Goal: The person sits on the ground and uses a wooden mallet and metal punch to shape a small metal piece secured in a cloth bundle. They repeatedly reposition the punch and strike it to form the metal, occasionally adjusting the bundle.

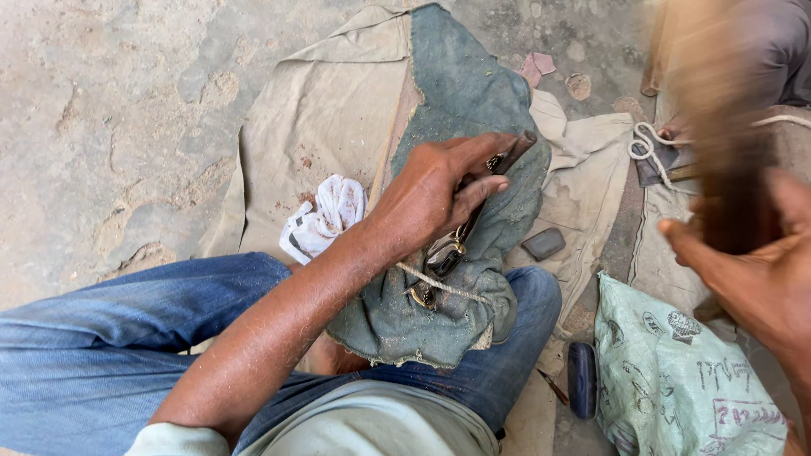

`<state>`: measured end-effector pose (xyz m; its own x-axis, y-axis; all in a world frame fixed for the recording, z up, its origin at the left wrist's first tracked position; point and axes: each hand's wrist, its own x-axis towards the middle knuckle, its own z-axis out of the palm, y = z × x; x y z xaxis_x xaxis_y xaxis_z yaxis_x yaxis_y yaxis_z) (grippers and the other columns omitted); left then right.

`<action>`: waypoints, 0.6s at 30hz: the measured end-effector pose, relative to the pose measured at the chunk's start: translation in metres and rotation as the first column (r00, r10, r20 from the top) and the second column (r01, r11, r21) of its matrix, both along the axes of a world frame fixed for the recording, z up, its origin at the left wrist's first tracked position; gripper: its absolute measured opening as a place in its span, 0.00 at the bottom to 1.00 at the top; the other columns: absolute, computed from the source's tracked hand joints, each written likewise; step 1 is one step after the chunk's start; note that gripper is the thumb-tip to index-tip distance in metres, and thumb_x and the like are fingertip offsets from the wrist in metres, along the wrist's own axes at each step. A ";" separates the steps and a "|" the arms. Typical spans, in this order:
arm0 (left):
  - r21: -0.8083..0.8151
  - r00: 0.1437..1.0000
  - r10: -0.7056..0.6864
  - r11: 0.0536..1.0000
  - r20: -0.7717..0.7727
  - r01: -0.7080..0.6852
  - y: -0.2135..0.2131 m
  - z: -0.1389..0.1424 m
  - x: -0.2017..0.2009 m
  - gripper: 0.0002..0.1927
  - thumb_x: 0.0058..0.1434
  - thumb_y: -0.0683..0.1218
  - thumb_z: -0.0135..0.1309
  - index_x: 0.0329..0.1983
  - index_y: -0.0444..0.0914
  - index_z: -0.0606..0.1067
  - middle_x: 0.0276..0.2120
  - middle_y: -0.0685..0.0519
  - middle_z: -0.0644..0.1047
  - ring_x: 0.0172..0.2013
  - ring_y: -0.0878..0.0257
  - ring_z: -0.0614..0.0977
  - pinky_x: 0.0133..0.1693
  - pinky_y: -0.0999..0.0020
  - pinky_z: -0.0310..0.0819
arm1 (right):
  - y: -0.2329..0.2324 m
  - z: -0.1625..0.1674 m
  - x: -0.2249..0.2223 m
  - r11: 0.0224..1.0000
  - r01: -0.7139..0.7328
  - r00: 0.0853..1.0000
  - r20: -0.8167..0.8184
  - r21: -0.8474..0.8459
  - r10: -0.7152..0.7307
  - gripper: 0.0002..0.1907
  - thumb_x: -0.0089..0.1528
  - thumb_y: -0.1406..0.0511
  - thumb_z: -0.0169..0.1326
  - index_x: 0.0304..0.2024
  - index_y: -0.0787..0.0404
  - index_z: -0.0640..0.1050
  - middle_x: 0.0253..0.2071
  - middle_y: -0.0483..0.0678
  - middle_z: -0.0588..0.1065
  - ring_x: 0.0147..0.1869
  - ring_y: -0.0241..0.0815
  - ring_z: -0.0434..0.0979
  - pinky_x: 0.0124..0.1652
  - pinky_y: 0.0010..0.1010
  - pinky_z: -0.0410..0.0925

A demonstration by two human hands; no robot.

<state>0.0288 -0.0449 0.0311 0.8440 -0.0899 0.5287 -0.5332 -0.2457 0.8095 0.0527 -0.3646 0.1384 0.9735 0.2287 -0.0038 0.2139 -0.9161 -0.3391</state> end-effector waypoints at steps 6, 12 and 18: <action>0.092 0.994 -0.020 0.995 -0.108 0.030 0.000 0.005 0.004 0.20 0.62 0.42 0.63 0.58 0.37 0.77 0.39 0.42 0.83 0.36 0.52 0.87 0.38 0.59 0.81 | -0.026 -0.016 0.010 0.932 0.242 0.963 -0.054 -0.270 -0.265 0.13 0.63 0.60 0.65 0.38 0.65 0.80 0.28 0.53 0.77 0.25 0.46 0.78 0.28 0.35 0.72; 0.106 1.000 0.014 0.994 -0.001 -0.014 -0.009 0.000 0.009 0.19 0.62 0.43 0.63 0.56 0.38 0.78 0.45 0.43 0.84 0.40 0.52 0.88 0.40 0.60 0.82 | -0.047 -0.039 0.016 0.969 0.217 0.958 -0.165 -0.115 -0.234 0.14 0.63 0.61 0.67 0.38 0.65 0.77 0.30 0.53 0.78 0.30 0.45 0.78 0.31 0.37 0.73; -0.083 0.991 -0.009 0.997 -0.136 -0.002 -0.001 -0.014 0.008 0.20 0.67 0.43 0.60 0.62 0.41 0.74 0.38 0.49 0.85 0.34 0.62 0.87 0.35 0.66 0.84 | -0.049 -0.072 -0.007 0.974 0.207 0.931 -0.287 -0.090 -0.225 0.15 0.54 0.67 0.71 0.39 0.64 0.79 0.28 0.56 0.79 0.31 0.49 0.79 0.30 0.41 0.74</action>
